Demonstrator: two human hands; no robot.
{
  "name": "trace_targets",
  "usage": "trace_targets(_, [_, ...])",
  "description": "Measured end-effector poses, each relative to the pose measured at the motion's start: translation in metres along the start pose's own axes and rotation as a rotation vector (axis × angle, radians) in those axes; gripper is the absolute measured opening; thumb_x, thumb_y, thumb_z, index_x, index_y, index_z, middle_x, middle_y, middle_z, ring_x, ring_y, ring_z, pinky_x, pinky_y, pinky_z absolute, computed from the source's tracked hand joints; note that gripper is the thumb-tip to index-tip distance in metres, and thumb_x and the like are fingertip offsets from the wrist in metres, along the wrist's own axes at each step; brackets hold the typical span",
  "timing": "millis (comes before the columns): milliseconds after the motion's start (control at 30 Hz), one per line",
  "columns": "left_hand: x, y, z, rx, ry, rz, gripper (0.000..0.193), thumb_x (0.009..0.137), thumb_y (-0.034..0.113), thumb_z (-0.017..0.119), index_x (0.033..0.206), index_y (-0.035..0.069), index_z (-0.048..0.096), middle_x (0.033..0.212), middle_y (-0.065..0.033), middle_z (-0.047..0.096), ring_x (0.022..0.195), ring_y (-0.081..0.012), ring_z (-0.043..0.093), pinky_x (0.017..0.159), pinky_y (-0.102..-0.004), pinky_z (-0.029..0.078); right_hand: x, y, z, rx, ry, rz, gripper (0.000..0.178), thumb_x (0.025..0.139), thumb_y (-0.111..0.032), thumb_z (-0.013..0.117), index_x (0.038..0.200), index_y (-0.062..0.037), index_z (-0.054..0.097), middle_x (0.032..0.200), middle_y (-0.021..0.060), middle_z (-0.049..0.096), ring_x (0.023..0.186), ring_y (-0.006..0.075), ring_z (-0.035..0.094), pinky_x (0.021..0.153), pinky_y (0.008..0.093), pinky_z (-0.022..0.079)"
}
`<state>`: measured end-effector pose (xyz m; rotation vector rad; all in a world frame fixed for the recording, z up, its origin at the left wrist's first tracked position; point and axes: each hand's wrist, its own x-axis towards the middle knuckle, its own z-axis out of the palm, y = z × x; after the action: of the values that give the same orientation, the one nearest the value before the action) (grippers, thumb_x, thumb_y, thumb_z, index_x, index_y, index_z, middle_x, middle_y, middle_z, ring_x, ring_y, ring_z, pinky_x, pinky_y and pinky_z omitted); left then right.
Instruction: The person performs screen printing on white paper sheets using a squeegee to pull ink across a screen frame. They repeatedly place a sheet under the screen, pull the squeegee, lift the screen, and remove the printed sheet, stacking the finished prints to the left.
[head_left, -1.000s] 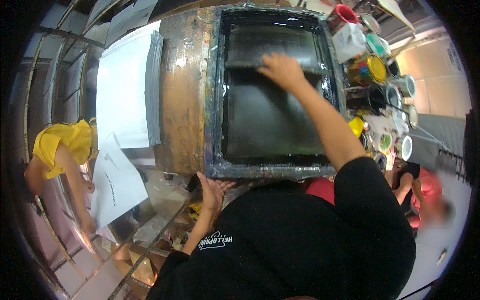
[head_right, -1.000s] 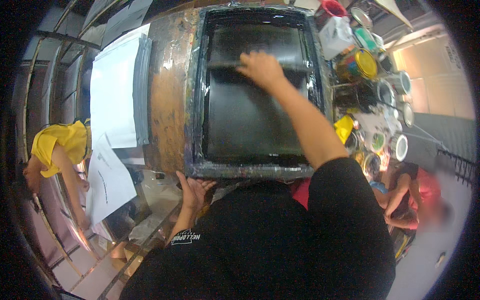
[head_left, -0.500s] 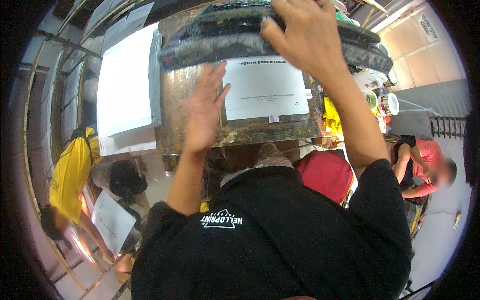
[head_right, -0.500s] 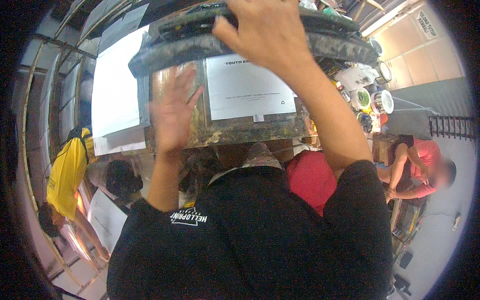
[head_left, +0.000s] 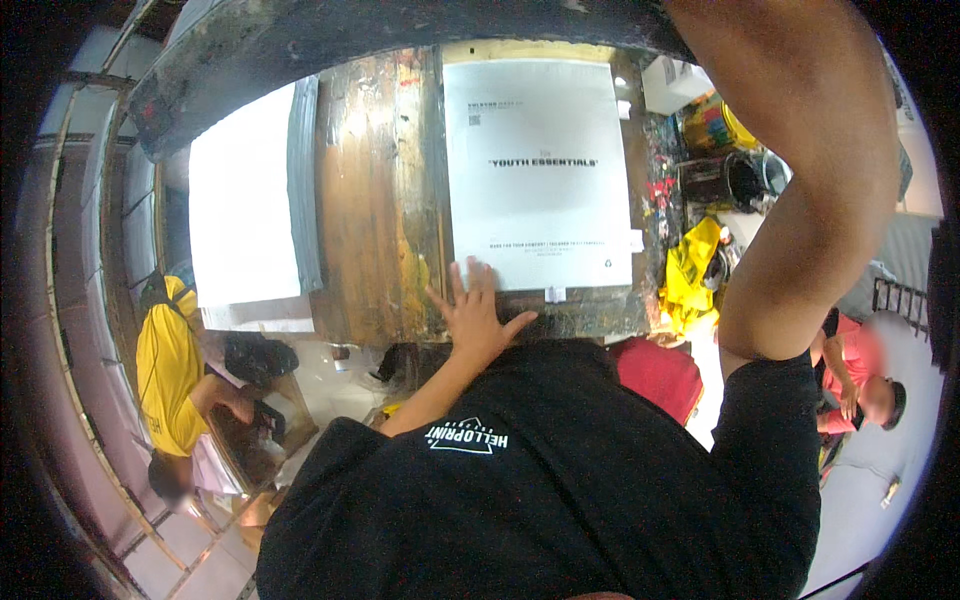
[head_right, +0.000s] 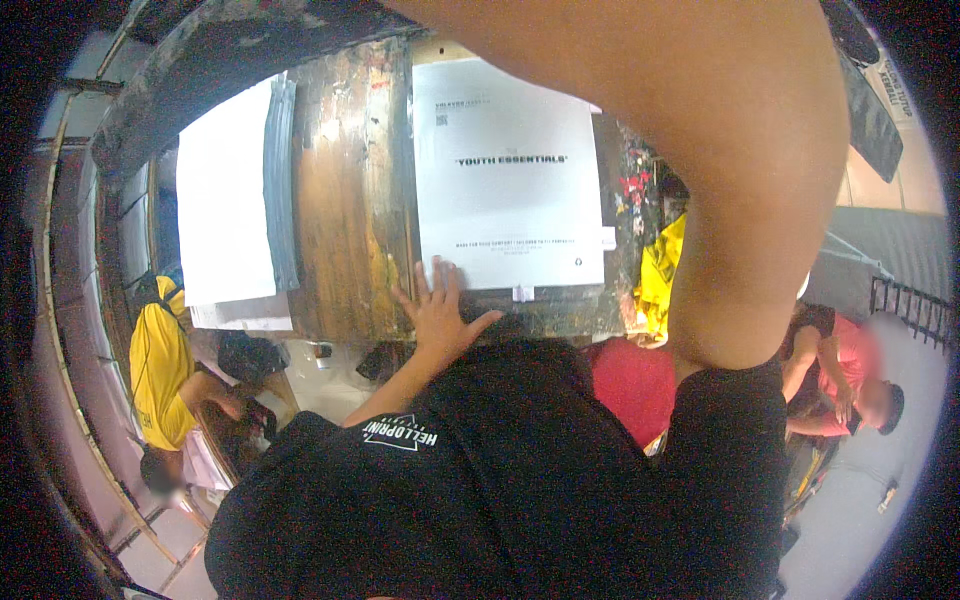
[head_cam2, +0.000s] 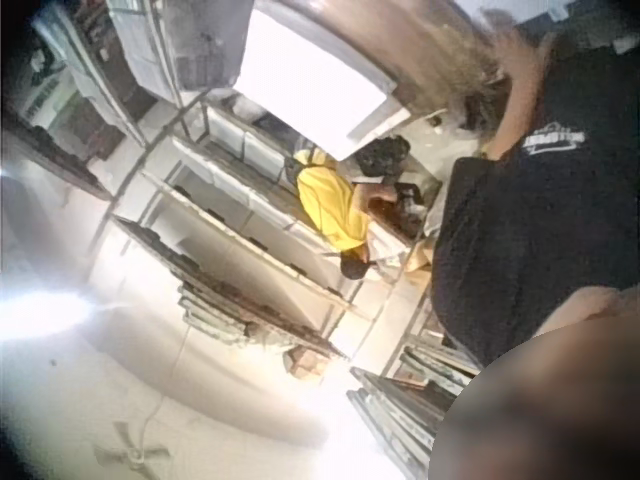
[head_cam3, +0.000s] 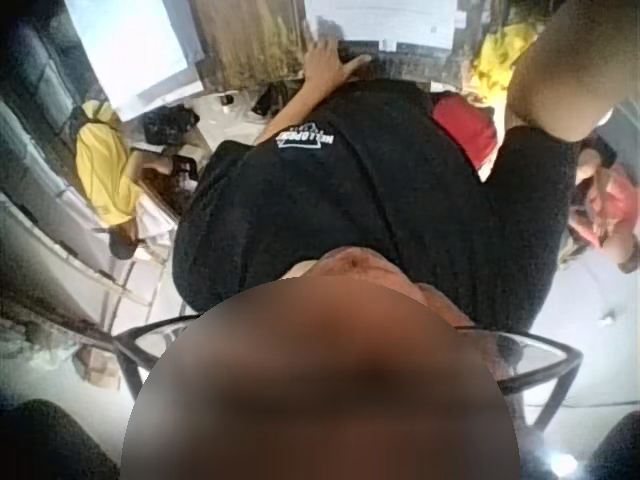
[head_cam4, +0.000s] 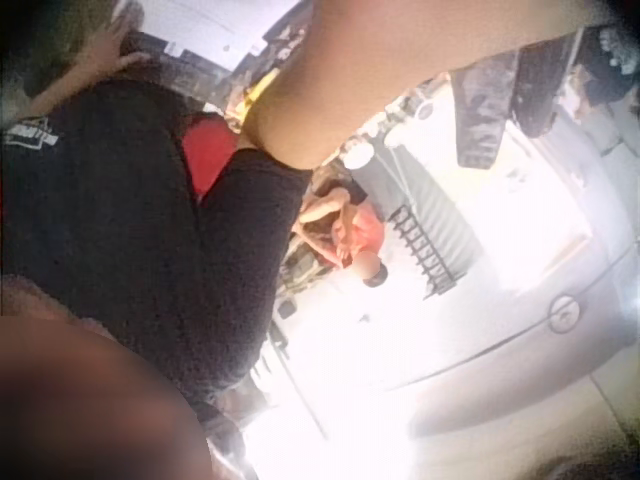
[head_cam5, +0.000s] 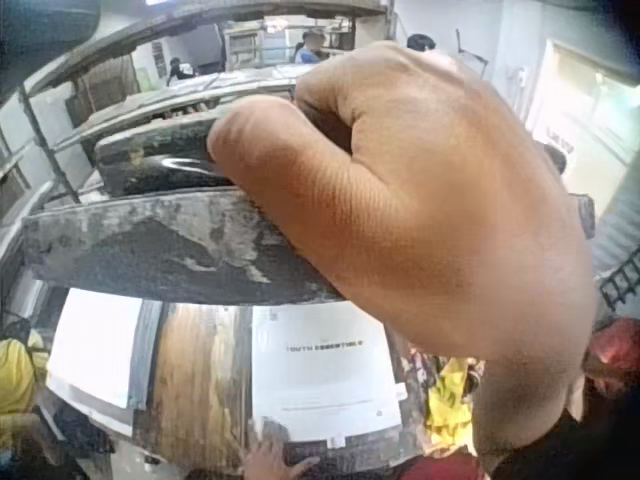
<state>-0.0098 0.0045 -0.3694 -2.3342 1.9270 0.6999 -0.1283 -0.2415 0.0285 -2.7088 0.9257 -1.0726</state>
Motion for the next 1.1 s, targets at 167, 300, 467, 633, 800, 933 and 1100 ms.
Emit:
trace_targets(167, [0.002,0.006,-0.014,-0.01,-0.095,0.109,0.115,0.082,0.083,0.052,0.157,-0.001,0.028,0.163,-0.0322,0.016,0.156,-0.042,0.002,0.116,-0.072,-0.009,0.035,0.014,-0.01,-0.023,-0.035,-0.011,0.039,0.087,-0.03,0.054,0.073,0.0056,0.06,0.066,0.0225,0.059,0.058,0.0372,0.057,0.058,0.0453,0.046])
trace_targets(300, [0.032,0.018,-0.067,-0.404,0.271,0.335,0.083,0.089,0.047,0.074,0.15,0.0,0.042,0.149,-0.0277,0.047,0.139,-0.042,0.045,0.114,-0.0528,0.036,0.049,0.013,-0.012,-0.035,-0.057,-0.013,0.04,0.087,-0.031,0.053,0.073,0.0057,0.06,0.066,0.0226,0.059,0.058,0.0374,0.057,0.058,0.0452,0.046])
trace_targets(467, [0.038,-0.018,-0.114,-0.689,0.693,0.153,0.053,0.082,0.01,0.076,0.133,-0.001,0.062,0.116,-0.0184,0.072,0.092,-0.0274,0.073,0.083,-0.0393,0.057,0.05,0.006,-0.012,-0.051,-0.069,0.004,0.041,0.087,-0.032,0.053,0.074,0.0059,0.06,0.066,0.0228,0.059,0.058,0.0376,0.057,0.057,0.0451,0.046])
trace_targets(633, [0.003,-0.209,-0.174,-0.691,0.453,-0.13,0.064,0.075,-0.007,0.057,0.139,-0.002,0.057,0.134,-0.0168,0.063,0.088,-0.0159,0.066,0.074,-0.0297,0.056,0.035,-0.017,-0.005,-0.124,-0.066,0.067,0.041,0.087,-0.032,0.052,0.074,0.0061,0.06,0.066,0.0229,0.059,0.058,0.0378,0.057,0.057,0.045,0.046])
trace_targets(800, [-0.023,-0.437,-0.244,-0.405,0.417,-0.274,0.06,0.076,0.003,0.061,0.136,0.003,0.06,0.131,-0.0168,0.066,0.12,-0.0259,0.062,0.098,-0.034,0.05,0.006,-0.029,0.03,-0.283,0.088,0.097,0.037,0.089,-0.035,0.053,0.083,0.0013,0.057,0.074,0.0206,0.06,0.071,0.0378,0.058,0.07,0.0459,0.045])
trace_targets(933, [0.022,-0.461,-0.283,0.028,0.598,-0.562,0.064,0.084,0.024,0.073,0.142,0.004,0.054,0.129,-0.0268,0.064,0.119,-0.0417,0.061,0.103,-0.0501,0.046,-0.019,-0.005,0.022,-0.304,0.015,0.096,0.048,0.092,-0.039,0.057,0.126,-0.0048,0.061,0.102,0.0235,0.068,0.095,0.0413,0.063,0.086,0.0489,0.048])
trace_targets(1100, [-0.032,-0.096,-0.229,-1.293,0.217,0.6,0.095,0.087,0.061,0.058,0.154,0.002,0.023,0.15,-0.0275,0.037,0.137,-0.0418,0.042,0.115,-0.0491,0.035,-0.084,-0.037,0.047,-0.36,-0.015,0.077,0.043,0.089,-0.033,0.064,0.121,-0.0054,0.059,0.092,0.017,0.065,0.089,0.0353,0.061,0.082,0.0487,0.043])
